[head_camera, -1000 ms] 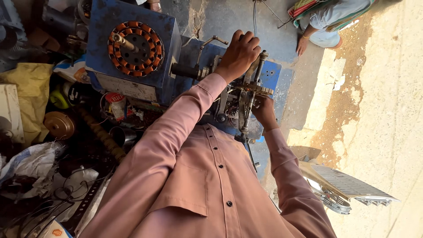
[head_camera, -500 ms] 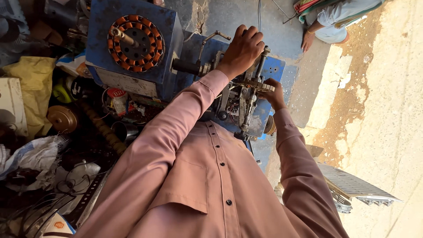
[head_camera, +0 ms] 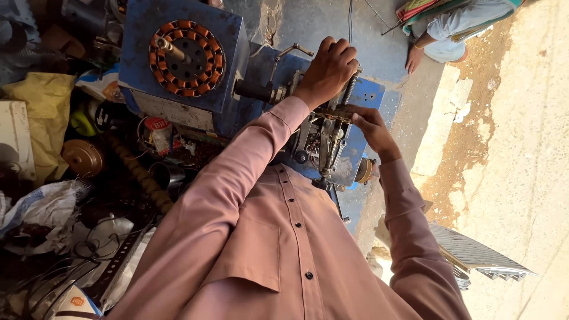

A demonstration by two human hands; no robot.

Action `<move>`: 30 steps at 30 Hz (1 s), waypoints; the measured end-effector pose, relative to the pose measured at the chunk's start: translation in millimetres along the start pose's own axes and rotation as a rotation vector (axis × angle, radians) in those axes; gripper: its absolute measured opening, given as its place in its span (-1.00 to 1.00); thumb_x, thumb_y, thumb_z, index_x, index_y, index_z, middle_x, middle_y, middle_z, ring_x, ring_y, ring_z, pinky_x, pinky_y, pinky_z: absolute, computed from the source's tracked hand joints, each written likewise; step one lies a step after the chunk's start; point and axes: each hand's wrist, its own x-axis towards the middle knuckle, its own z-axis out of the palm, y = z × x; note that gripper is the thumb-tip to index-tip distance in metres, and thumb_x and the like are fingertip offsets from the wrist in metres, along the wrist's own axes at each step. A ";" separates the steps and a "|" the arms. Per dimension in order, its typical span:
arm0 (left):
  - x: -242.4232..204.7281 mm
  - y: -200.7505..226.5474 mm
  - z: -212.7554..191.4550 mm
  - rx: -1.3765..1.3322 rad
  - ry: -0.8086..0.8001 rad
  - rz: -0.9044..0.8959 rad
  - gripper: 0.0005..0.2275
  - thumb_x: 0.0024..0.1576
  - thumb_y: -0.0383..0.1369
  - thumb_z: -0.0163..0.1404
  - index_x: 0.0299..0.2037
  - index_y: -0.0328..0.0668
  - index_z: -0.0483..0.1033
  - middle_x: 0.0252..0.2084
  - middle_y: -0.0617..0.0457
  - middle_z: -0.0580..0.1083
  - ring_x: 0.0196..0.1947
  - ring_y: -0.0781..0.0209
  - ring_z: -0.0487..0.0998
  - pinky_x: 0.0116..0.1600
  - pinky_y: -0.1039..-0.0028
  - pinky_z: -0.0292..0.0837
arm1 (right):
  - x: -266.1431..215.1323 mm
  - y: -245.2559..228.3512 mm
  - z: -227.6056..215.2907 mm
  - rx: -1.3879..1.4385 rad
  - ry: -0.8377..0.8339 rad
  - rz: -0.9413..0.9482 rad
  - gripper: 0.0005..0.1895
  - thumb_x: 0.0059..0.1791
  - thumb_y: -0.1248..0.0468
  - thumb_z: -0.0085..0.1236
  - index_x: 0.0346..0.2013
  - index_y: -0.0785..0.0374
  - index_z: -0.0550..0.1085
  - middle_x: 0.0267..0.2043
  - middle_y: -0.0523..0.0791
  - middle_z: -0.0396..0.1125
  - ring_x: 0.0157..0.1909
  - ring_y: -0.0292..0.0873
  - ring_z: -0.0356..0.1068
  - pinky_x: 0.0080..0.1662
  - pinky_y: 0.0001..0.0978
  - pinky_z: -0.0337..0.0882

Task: The person mounts a fan stator core onto a winding machine fixture and adjusts the clamping mechanism and stator alignment by hand.

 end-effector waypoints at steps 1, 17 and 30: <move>-0.3 -0.3 0.4 0.004 0.005 0.003 -0.92 0.12 -0.42 0.08 -0.42 -0.13 0.54 -0.25 0.11 0.42 -0.08 0.15 0.37 0.14 0.24 0.20 | 1.1 -4.2 1.8 -0.041 -0.011 0.023 -0.49 0.14 0.10 0.07 0.20 0.48 0.45 0.26 0.04 0.38 0.31 -0.05 0.30 0.39 -0.17 0.21; -0.1 -3.0 3.8 0.001 -0.005 0.011 -0.95 0.08 -0.43 0.07 -0.41 -0.11 0.54 -0.23 0.11 0.41 -0.05 0.15 0.36 0.15 0.24 0.19 | 17.8 -18.3 23.5 0.060 -0.084 0.065 -0.52 0.11 0.13 0.10 0.17 0.47 0.47 0.25 -0.01 0.36 0.29 -0.11 0.29 0.35 -0.23 0.18; -6.2 19.1 -96.9 -0.512 0.214 -0.076 -0.67 0.29 -0.28 0.18 0.21 -0.09 0.43 0.21 -0.06 0.38 0.27 -0.05 0.38 0.31 0.09 0.30 | 24.6 -21.2 16.5 0.595 0.161 0.301 -0.37 0.07 -0.28 -0.08 0.19 0.11 0.25 0.26 -0.05 0.23 0.19 0.03 0.29 0.04 0.06 0.28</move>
